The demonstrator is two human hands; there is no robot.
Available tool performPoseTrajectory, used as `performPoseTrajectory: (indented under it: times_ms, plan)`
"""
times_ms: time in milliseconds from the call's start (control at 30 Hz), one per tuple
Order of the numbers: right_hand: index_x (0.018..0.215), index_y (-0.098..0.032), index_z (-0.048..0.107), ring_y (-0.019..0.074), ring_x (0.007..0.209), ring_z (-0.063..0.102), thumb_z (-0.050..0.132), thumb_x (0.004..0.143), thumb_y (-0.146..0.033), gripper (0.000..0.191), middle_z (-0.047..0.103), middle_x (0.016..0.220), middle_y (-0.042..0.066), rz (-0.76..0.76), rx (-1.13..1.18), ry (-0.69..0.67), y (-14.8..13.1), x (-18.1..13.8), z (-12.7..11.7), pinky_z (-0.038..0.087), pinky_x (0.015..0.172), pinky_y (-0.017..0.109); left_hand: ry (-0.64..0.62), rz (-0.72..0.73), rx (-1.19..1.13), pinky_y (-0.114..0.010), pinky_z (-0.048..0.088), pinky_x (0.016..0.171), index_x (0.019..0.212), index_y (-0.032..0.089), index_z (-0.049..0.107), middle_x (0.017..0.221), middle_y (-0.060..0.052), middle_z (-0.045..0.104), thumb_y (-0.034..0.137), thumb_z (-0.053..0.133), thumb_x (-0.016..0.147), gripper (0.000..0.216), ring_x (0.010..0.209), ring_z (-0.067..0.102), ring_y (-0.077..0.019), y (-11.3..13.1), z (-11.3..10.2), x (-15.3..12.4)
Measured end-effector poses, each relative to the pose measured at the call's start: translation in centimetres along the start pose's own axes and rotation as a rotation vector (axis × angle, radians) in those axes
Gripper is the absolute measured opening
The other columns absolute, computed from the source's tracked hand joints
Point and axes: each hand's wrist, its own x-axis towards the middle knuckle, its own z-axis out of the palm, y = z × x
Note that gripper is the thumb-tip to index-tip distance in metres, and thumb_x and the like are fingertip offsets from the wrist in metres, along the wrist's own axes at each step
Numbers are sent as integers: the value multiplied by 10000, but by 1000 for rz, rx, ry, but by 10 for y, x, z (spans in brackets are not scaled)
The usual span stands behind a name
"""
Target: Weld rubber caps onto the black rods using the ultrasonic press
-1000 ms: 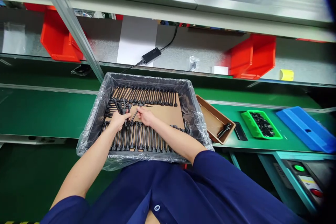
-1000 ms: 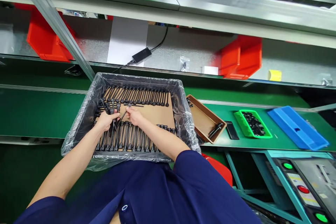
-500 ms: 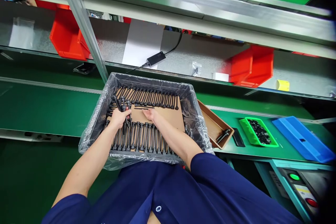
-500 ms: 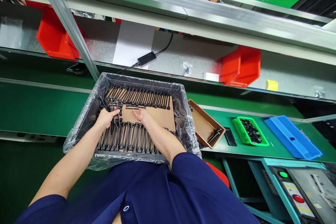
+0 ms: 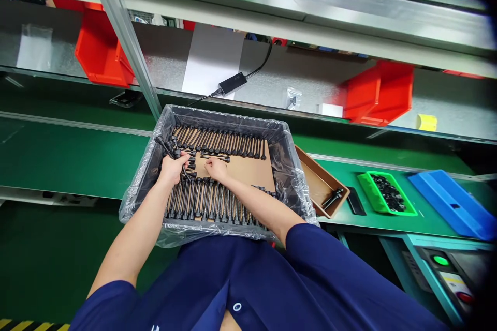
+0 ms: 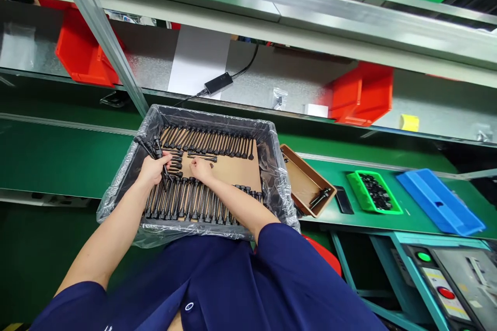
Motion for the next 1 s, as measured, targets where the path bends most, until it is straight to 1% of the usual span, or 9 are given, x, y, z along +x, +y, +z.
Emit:
performPoseTrajectory:
  times_ms: [67,133,267,400,600,733,800,900,1000]
  plan:
    - [934,-164,635,236,990,643,555,887,-280,149,693,1020,112,-26,-321,-13,1,4,-2,492,832,318,28,-3,-5,-222,402,471,724,137,607,551,23,574,268,824,461,366,484,522,-99,2,-3,1]
    - [1008,-138,628,273,1015,643,535,901,-326,235,686,1052,164,-19,-432,-37,2,4,-6,489,839,346,30,-12,6,-224,401,470,722,134,609,547,21,572,257,824,458,362,488,524,-102,3,-4,1]
    - [1045,-141,630,302,1028,641,498,923,-403,317,690,1042,188,-24,-484,-105,14,-6,-26,482,841,378,19,2,28,-228,406,483,725,137,617,566,15,579,263,819,469,350,501,532,-105,2,-5,1]
    - [884,-157,684,288,1011,651,493,931,-395,309,705,1031,172,40,-482,-238,30,-12,-46,472,833,351,13,24,35,-229,412,493,740,140,626,570,18,577,281,805,480,346,504,537,-107,1,-4,3]
    - [680,-163,670,196,722,672,523,921,-314,320,710,735,105,89,-386,-225,33,-2,-44,466,722,267,13,3,111,-241,427,511,738,134,649,627,-10,623,271,806,486,327,523,558,-118,-2,-2,1]
    - [762,-166,676,159,644,643,530,915,-313,258,703,705,56,96,-333,-185,29,-4,-49,444,639,237,27,4,109,-243,427,513,748,133,649,625,-8,622,269,809,490,332,528,561,-123,-1,-3,1]
    - [848,-172,667,159,709,648,548,898,-292,176,716,804,48,42,-351,-98,25,-5,-55,428,636,230,38,3,97,-241,423,513,754,133,646,618,-5,617,268,813,488,342,526,563,-122,-2,-4,2]
    - [952,-176,634,172,797,643,531,871,-176,131,711,922,52,-165,-484,23,17,-1,-60,411,649,234,26,-17,85,-240,414,506,776,130,649,615,-1,616,261,823,471,375,504,554,-116,-4,-5,5]
    - [1061,-173,604,201,803,639,496,897,-161,197,705,946,79,-359,-711,-73,9,9,-55,418,656,260,-9,-57,94,-243,408,495,781,132,651,611,2,619,245,815,468,371,477,543,-114,-7,-7,7]
